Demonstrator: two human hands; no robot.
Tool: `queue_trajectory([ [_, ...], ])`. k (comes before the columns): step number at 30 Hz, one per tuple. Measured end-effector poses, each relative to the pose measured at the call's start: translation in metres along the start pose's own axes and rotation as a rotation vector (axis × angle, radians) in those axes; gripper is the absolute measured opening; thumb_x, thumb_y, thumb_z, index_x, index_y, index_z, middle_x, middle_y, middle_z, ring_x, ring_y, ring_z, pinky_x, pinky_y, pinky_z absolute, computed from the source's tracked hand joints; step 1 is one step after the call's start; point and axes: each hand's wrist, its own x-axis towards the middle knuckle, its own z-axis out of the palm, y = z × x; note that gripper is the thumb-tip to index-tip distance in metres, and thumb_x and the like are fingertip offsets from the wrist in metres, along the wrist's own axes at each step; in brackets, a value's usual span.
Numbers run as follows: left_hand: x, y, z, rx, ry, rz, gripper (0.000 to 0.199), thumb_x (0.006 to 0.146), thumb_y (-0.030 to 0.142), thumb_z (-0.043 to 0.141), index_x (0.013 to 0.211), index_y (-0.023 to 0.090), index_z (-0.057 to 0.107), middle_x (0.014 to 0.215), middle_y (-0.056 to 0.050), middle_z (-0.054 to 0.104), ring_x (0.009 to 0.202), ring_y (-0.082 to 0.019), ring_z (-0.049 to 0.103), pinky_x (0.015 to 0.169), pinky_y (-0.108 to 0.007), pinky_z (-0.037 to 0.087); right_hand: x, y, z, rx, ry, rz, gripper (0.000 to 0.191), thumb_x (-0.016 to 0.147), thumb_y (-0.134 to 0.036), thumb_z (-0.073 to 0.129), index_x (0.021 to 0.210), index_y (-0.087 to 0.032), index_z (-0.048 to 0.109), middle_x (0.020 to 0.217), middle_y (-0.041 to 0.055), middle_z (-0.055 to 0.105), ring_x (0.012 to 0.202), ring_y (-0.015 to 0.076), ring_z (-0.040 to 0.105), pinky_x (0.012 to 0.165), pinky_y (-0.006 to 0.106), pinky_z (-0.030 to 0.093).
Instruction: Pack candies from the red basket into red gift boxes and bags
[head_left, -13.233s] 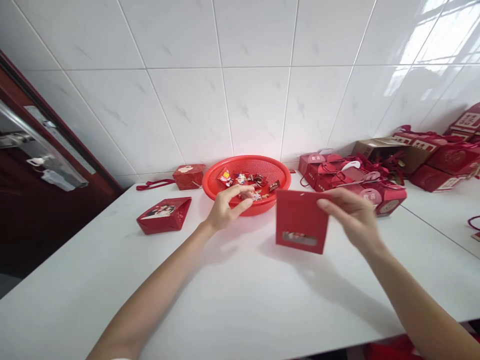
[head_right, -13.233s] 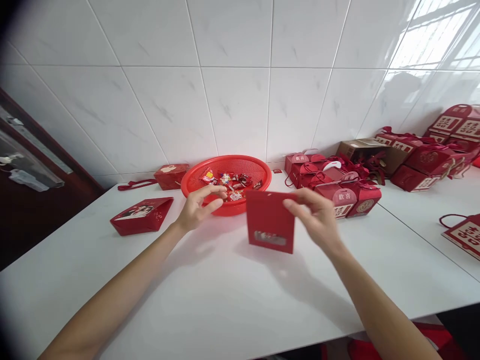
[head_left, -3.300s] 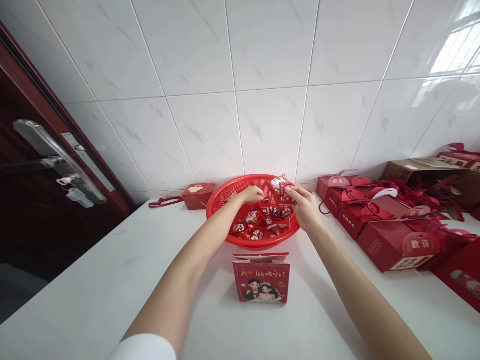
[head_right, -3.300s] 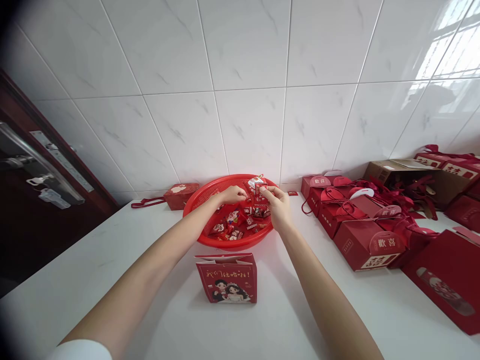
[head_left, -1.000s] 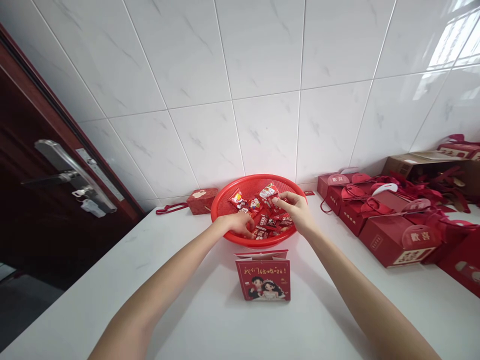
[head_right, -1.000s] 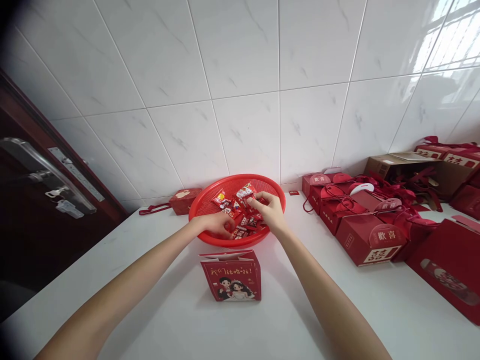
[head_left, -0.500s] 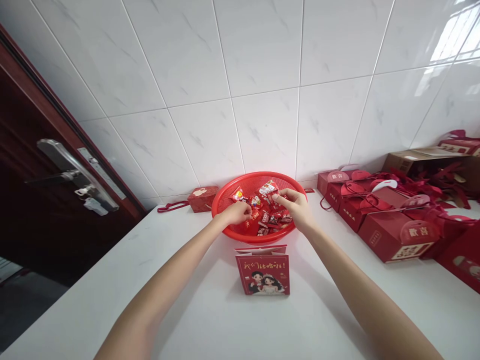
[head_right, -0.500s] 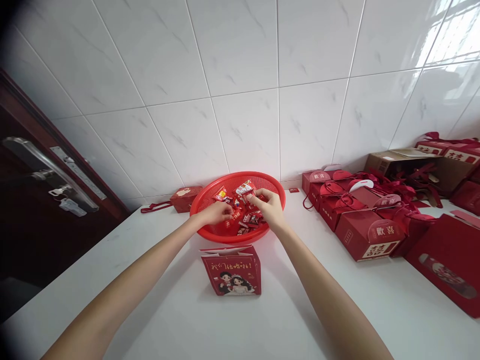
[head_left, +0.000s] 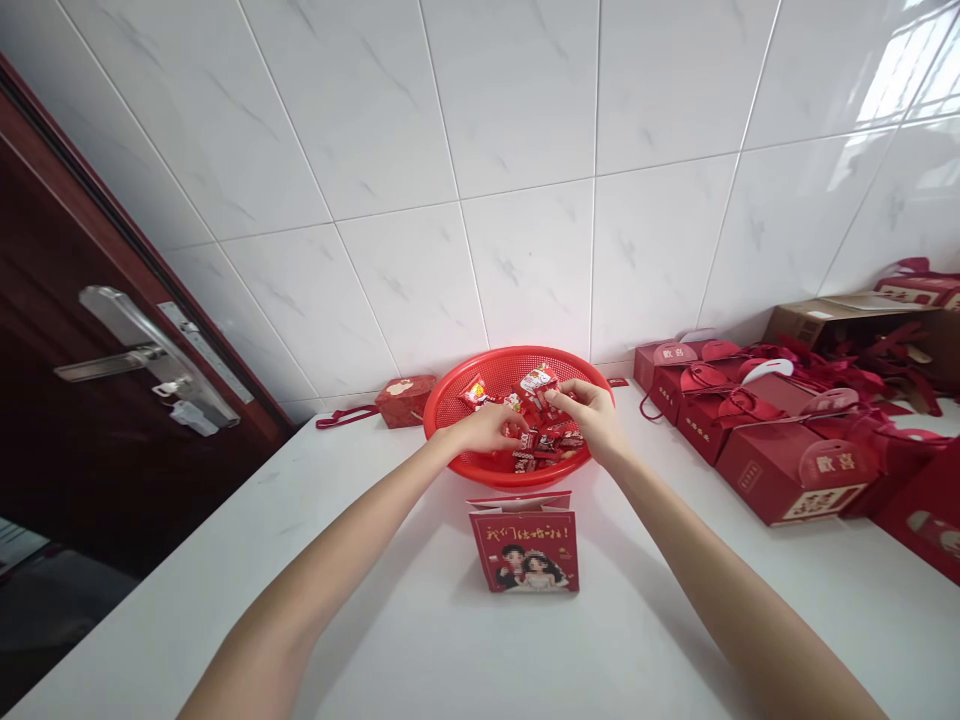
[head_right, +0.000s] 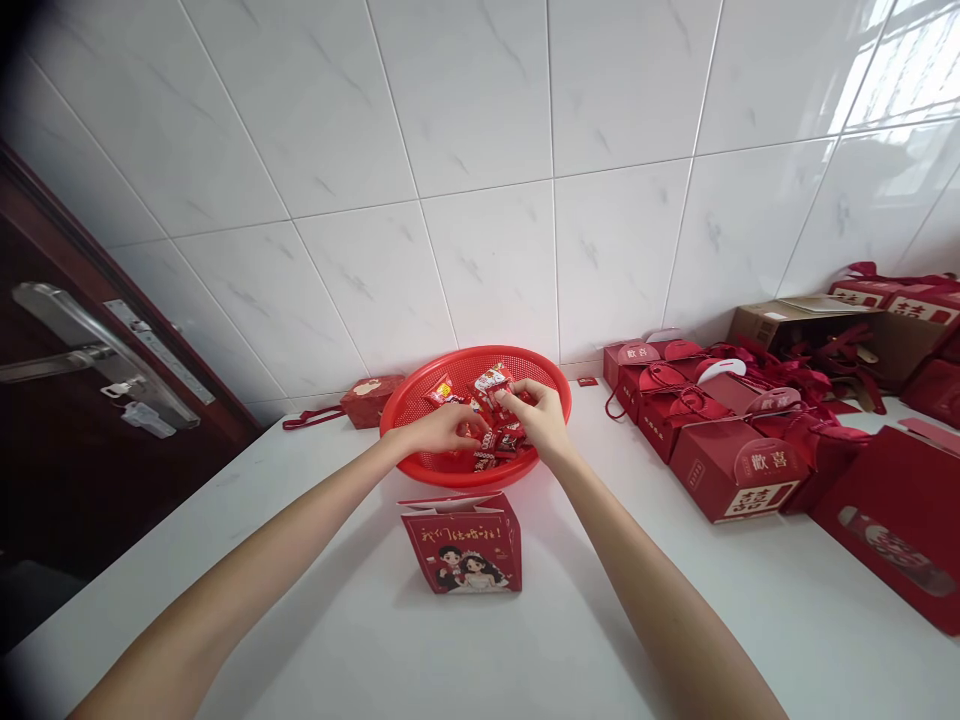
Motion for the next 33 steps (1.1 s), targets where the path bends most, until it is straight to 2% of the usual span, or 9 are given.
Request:
queue_trajectory([
  [2,0.003,0.011,0.003,-0.032,-0.117,-0.018,0.028,0.077,0.032,0.070,0.102,0.023,0.076,0.092,-0.004,0.073,0.082,-0.022,0.065,0.073,-0.028,0.045,0.001,0.001,-0.001,-0.029,0.026,-0.013,0.039,0.062,-0.054,0.081,0.067,-0.020,0.062,0.067,0.0013,0.062,0.064,0.0167,0.055,0.059,0.031,0.046],
  [5,0.011,0.024,0.011,0.098,-0.266,-0.080,0.029,0.069,0.025,0.072,0.097,0.025,0.076,0.091,-0.003,0.074,0.077,-0.022,0.064,0.068,-0.029,0.044,0.001,0.003,-0.002,-0.069,0.044,-0.033,0.037,0.064,-0.054,0.079,0.067,-0.021,0.062,0.068,0.0023,0.063,0.066,0.0170,0.055,0.059,0.030,0.044],
  [9,0.017,0.026,0.016,0.177,-0.284,-0.159,0.024,0.063,0.021,0.073,0.088,0.022,0.073,0.084,-0.004,0.073,0.071,-0.021,0.063,0.062,-0.028,0.042,0.000,0.003,-0.002,-0.080,0.033,-0.034,0.036,0.065,-0.053,0.079,0.067,-0.021,0.062,0.070,0.0026,0.065,0.069,0.0181,0.057,0.060,0.030,0.045],
  [12,0.014,0.020,0.015,0.101,-0.289,-0.175,0.039,0.059,0.018,0.074,0.098,0.024,0.072,0.092,-0.005,0.072,0.079,-0.024,0.065,0.063,-0.028,0.044,-0.001,0.002,-0.002,-0.074,0.026,-0.038,0.037,0.064,-0.054,0.079,0.067,-0.021,0.062,0.069,0.0020,0.064,0.068,0.0178,0.057,0.060,0.030,0.044],
  [17,0.006,0.010,0.015,0.146,-0.126,-0.175,0.058,0.056,0.011,0.073,0.112,0.023,0.070,0.114,-0.011,0.065,0.097,-0.030,0.064,0.071,-0.029,0.046,-0.002,0.001,0.000,-0.075,-0.004,-0.029,0.037,0.065,-0.054,0.078,0.069,-0.021,0.061,0.069,0.0016,0.063,0.068,0.0180,0.057,0.061,0.030,0.044],
  [22,0.004,0.006,0.015,0.026,-0.006,-0.186,0.045,0.065,0.010,0.068,0.109,0.020,0.068,0.090,-0.005,0.066,0.084,-0.025,0.063,0.069,-0.029,0.044,-0.005,-0.001,0.002,-0.051,-0.012,-0.011,0.038,0.064,-0.053,0.080,0.071,-0.021,0.062,0.070,0.0010,0.061,0.065,0.0170,0.056,0.060,0.031,0.046],
  [27,0.003,0.000,0.013,-0.335,0.193,-0.110,0.056,0.063,0.015,0.068,0.119,0.016,0.064,0.084,-0.001,0.066,0.079,-0.022,0.061,0.069,-0.029,0.045,-0.006,-0.003,0.003,-0.038,0.015,-0.035,0.037,0.065,-0.054,0.079,0.070,-0.021,0.063,0.068,0.0010,0.062,0.064,0.0170,0.056,0.061,0.031,0.047],
  [30,0.003,-0.003,0.014,-0.470,0.217,-0.051,0.055,0.061,0.014,0.068,0.116,0.014,0.065,0.079,0.000,0.063,0.075,-0.019,0.059,0.067,-0.028,0.044,-0.006,-0.003,0.004,-0.069,0.058,-0.089,0.035,0.067,-0.054,0.077,0.068,-0.021,0.064,0.068,0.0014,0.064,0.066,0.0167,0.055,0.062,0.030,0.047],
  [33,0.003,-0.004,0.015,-0.462,0.250,-0.064,0.048,0.059,0.019,0.076,0.106,0.013,0.070,0.072,0.001,0.061,0.072,-0.018,0.057,0.067,-0.029,0.043,-0.006,-0.002,0.004,-0.083,0.094,-0.103,0.037,0.067,-0.056,0.077,0.067,-0.021,0.063,0.066,0.0009,0.063,0.065,0.0164,0.055,0.062,0.030,0.046],
])
